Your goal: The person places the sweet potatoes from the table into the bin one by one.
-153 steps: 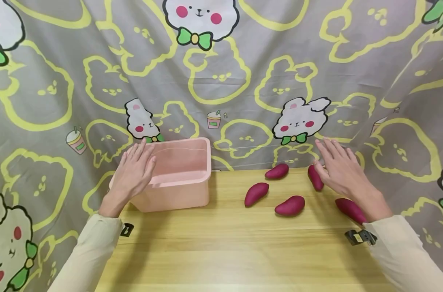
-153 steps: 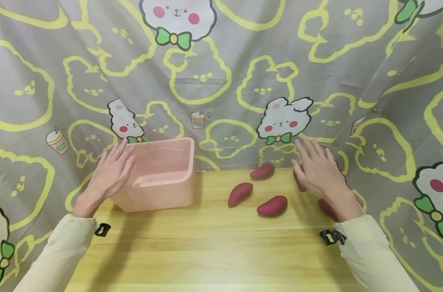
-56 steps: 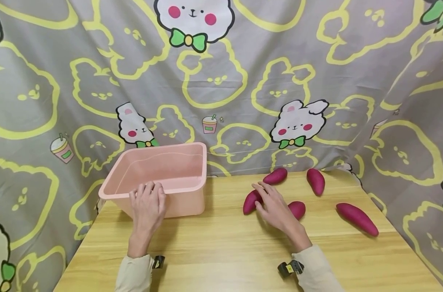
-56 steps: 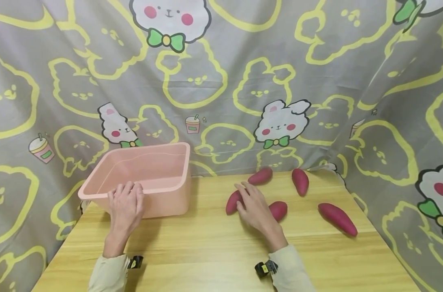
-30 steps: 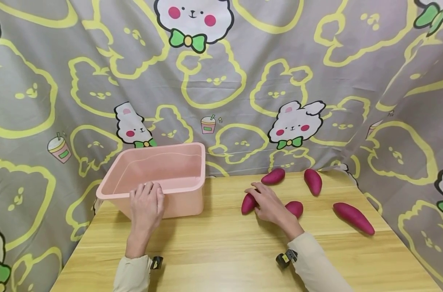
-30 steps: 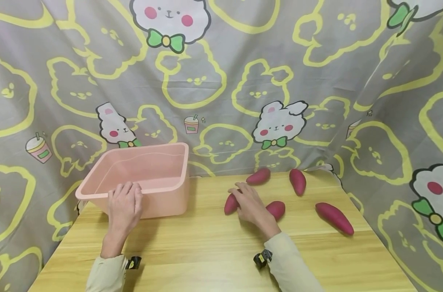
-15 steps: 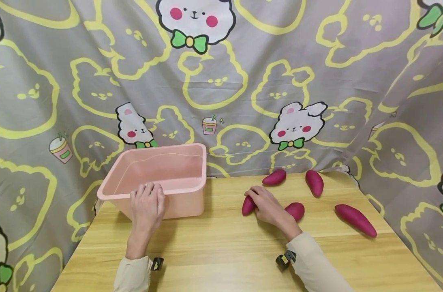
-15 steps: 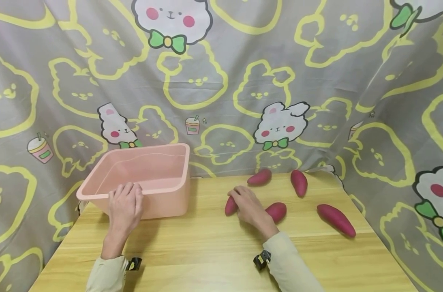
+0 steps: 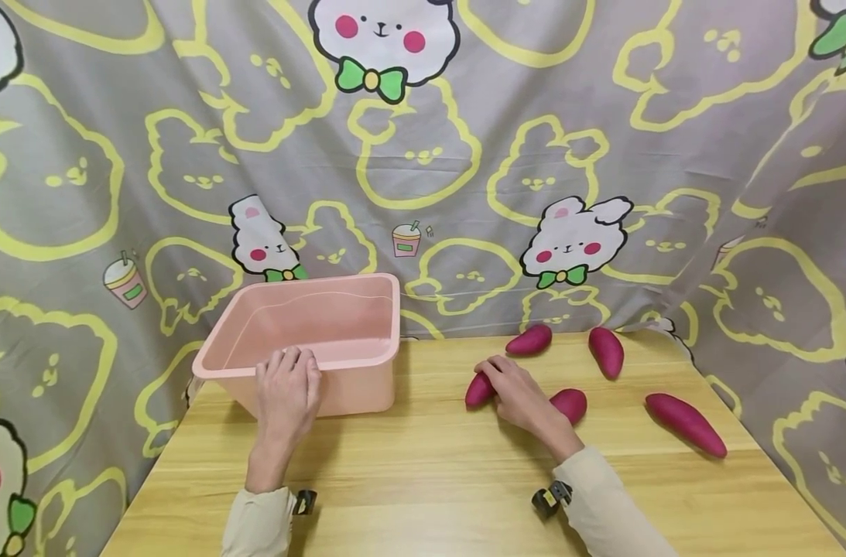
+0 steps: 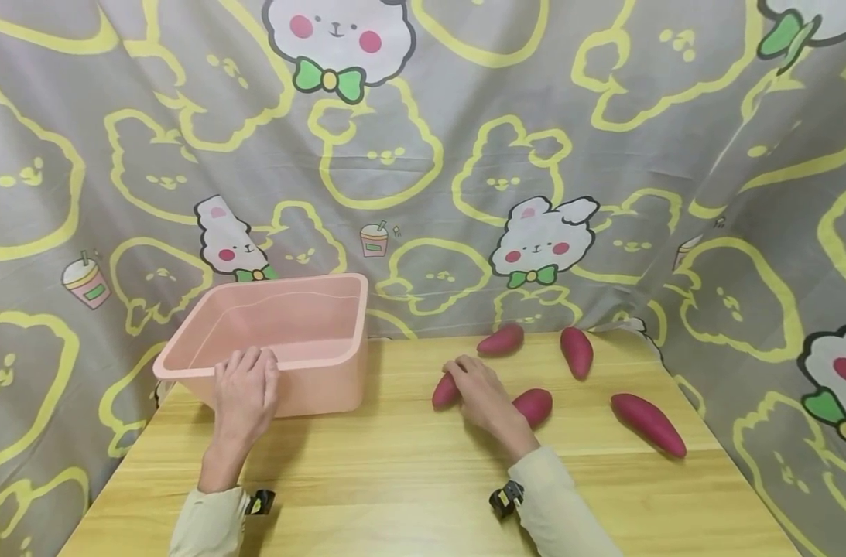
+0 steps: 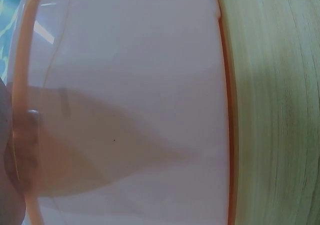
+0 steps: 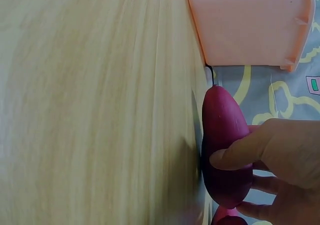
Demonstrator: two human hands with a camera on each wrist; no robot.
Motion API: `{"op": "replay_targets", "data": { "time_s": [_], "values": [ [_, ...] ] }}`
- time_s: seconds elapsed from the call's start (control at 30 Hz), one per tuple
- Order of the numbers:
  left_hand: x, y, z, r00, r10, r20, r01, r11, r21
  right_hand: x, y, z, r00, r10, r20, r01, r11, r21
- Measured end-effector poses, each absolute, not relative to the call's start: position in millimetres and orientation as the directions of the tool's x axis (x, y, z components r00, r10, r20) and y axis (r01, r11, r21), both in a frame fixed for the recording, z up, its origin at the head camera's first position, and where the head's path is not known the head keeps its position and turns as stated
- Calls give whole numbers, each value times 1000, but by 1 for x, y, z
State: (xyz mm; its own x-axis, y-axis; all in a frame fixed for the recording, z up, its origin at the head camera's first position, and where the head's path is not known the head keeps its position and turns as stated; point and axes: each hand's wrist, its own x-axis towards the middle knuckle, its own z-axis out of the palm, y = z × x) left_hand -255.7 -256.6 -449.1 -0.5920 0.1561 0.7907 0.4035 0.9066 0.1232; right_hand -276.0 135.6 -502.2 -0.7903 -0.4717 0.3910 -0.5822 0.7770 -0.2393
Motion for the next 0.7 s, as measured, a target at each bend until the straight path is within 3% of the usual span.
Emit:
{"op": "replay_targets", "data": {
  "time_s": [0.43, 0.7],
  "values": [
    [-254, -257, -447, -600, 158, 784, 401, 908, 124, -273, 138, -498, -824, -418, 383, -537, 791, -294],
    [-254, -257, -447, -605, 158, 780, 399, 908, 126, -271, 143, -498, -806, -404, 432, -547, 788, -283]
  ]
}}
